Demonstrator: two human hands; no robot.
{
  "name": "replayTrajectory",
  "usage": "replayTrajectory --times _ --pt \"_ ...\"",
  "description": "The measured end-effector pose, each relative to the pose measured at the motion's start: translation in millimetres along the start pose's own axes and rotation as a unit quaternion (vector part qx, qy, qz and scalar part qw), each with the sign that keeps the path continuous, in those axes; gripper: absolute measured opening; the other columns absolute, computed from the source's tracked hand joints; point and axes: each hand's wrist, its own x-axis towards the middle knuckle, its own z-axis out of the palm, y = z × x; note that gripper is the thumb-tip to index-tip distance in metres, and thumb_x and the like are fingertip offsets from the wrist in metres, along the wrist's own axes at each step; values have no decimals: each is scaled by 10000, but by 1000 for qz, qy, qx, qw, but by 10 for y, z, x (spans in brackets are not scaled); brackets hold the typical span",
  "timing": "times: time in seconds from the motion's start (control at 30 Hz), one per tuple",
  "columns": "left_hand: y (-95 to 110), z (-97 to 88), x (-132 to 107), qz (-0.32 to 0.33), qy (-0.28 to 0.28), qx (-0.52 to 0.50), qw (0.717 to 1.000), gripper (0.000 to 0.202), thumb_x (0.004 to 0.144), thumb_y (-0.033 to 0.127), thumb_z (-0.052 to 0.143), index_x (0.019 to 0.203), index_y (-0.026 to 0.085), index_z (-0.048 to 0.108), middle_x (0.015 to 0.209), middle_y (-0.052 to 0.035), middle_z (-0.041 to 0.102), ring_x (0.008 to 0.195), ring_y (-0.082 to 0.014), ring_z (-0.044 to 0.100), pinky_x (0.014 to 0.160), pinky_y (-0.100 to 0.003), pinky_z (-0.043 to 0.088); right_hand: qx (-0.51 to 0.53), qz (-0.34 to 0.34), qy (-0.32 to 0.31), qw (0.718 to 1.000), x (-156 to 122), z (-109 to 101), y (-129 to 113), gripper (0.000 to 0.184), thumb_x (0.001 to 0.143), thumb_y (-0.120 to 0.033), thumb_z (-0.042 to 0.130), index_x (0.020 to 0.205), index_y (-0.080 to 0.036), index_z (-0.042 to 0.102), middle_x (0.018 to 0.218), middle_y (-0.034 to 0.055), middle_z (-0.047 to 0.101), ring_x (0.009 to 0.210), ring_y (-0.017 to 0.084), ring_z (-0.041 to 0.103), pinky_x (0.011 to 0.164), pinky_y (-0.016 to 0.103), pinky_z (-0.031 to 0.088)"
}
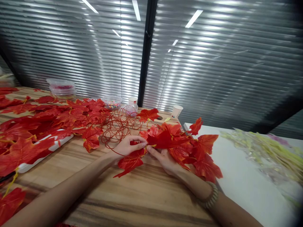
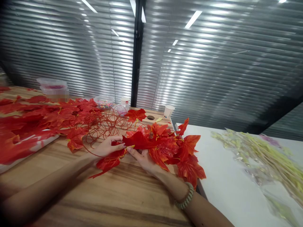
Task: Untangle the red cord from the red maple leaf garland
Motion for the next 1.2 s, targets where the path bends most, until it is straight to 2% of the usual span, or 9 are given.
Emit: replayTrajectory --times 0.1,0.23,0.33,0.47,0.63,0.73,0.97,1.07,1.2 --pt "-2 2 -1 -3 1 -1 1000 245 661 362 679 748 134 647 770 -25 645 646 -110 560 631 -224 443 0 -1 3 1000 2 1 11 281 685 -458 625 810 -206 610 652 2 562 656 163 520 678 319 444" --pt "2 0 5 -27 28 -6 999 315 615 376 707 801 129 645 761 -37 645 652 -121 564 629 -235 446 6 14 16 1000 9 -1 33 320 659 -489 637 783 -195 603 644 2 554 614 150 496 614 299 430" --pt "5 -16 13 -23 33 20 999 338 580 384 720 772 118 641 709 -34 629 613 -120 550 592 -233 435 9 6 21 1000 16 0 40 349 646 -503 641 817 -200 616 705 21 598 703 181 539 681 327 447" --pt "5 -33 13 6 32 59 998 278 616 358 685 753 121 638 718 -37 633 648 -132 558 619 -240 438 10 -6 13 1000 13 7 42 398 638 -522 639 889 -213 629 778 38 634 774 210 569 797 391 444" --pt "-12 -28 13 30 31 88 995 222 639 316 656 755 126 643 751 -49 649 690 -152 572 642 -256 450 -13 -13 19 1000 -1 -5 50 385 668 -507 623 924 -220 636 832 54 650 825 231 583 821 413 447" --pt "-20 -23 16 38 26 81 996 219 646 307 650 768 125 647 787 -58 658 713 -156 583 670 -263 459 -17 -15 -2 1000 -7 1 19 395 676 -523 603 926 -219 638 847 59 651 858 240 586 813 405 458" --pt "-13 -15 2 39 30 88 995 200 650 295 645 750 123 643 784 -57 660 705 -154 582 671 -268 466 -26 -21 -27 999 -20 19 -32 337 705 -515 572 841 -212 632 845 57 644 945 242 562 855 394 433" --pt "0 -19 -1 46 20 102 994 182 674 287 630 749 121 642 777 -57 658 705 -148 577 681 -264 458 -35 -32 -22 999 -24 12 -33 318 700 -518 574 761 -208 612 810 47 623 895 227 559 836 377 430" --pt "31 -21 -6 50 11 110 993 166 680 284 630 731 126 635 773 -52 654 702 -143 568 685 -259 450 -68 -53 -24 996 -25 5 -58 294 717 -491 575 661 -203 554 696 18 557 725 180 526 742 329 429"
